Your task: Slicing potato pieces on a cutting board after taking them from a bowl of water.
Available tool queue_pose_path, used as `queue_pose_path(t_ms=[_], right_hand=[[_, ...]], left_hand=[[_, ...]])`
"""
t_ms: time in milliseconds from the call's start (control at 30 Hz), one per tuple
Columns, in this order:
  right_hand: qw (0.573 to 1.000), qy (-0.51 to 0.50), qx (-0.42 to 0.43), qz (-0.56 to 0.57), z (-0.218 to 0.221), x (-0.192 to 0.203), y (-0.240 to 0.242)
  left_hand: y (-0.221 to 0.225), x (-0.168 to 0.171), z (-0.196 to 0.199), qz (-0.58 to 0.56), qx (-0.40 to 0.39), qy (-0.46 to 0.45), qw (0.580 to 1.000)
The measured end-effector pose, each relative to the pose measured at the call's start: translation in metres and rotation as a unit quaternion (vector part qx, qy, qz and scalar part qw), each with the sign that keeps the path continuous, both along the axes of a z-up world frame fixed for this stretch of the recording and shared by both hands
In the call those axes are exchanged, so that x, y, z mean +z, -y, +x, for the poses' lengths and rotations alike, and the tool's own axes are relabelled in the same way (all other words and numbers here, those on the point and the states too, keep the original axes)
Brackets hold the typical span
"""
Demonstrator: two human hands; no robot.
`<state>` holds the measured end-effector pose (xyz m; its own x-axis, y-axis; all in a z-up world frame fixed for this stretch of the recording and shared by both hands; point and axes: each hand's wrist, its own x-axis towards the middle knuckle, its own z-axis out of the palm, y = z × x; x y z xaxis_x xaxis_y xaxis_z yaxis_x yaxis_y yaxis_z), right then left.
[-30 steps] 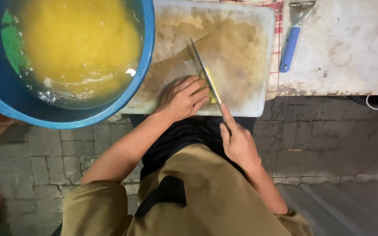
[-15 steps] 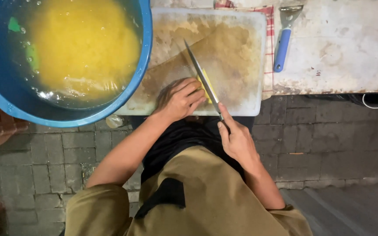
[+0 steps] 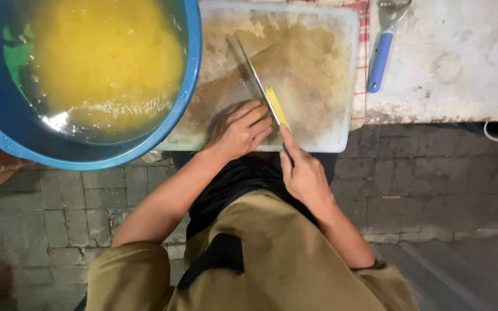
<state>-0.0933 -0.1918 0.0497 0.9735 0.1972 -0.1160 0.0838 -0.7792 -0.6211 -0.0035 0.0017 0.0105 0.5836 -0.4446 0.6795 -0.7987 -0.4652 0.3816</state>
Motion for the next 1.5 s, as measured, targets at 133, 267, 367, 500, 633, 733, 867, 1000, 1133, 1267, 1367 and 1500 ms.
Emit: queue_pose_path(t_ms=[133, 267, 367, 500, 633, 733, 867, 1000, 1133, 1267, 1367, 1500], right_hand=[[0.999, 0.043, -0.006, -0.005, -0.004, -0.008, -0.001], [0.999, 0.035, -0.005, 0.031, -0.001, 0.000, 0.005], [0.998, 0.040, -0.016, 0.055, -0.002, 0.001, 0.011], [0.999, 0.029, -0.009, 0.038, -0.005, 0.027, 0.010], [1.000, -0.004, 0.009, 0.011, -0.010, 0.032, 0.008], [1.000, -0.028, 0.013, 0.000, -0.014, 0.041, 0.007], [0.998, -0.059, 0.010, -0.016, -0.015, 0.043, 0.008], [0.998, -0.050, 0.022, -0.015, -0.004, 0.027, 0.002], [0.998, -0.048, 0.027, -0.004, 0.000, 0.033, -0.003], [0.999, -0.040, 0.013, 0.025, -0.001, 0.025, 0.006], [0.999, -0.034, 0.002, 0.036, -0.004, 0.030, 0.007], [0.998, -0.047, 0.008, 0.030, -0.002, 0.042, 0.004]], left_hand=[[0.000, -0.005, -0.001, -0.009, 0.004, 0.008, 1.000], [-0.001, 0.006, -0.002, -0.012, -0.006, 0.003, 1.000], [-0.002, 0.003, -0.002, -0.017, -0.001, 0.007, 1.000], [0.001, -0.008, -0.003, -0.044, -0.005, -0.004, 0.999], [0.000, -0.013, -0.002, -0.042, -0.015, -0.002, 0.999], [-0.001, -0.008, -0.001, -0.029, -0.019, -0.004, 0.999], [-0.002, -0.004, 0.000, -0.032, -0.019, -0.003, 0.999], [-0.002, -0.002, -0.002, -0.036, -0.018, -0.025, 0.999], [0.001, -0.010, -0.004, -0.062, -0.006, -0.029, 0.998], [0.001, -0.012, -0.004, -0.088, 0.004, -0.029, 0.996], [0.000, -0.010, -0.006, -0.063, -0.003, -0.026, 0.998], [-0.002, -0.004, -0.003, -0.066, -0.017, -0.021, 0.997]])
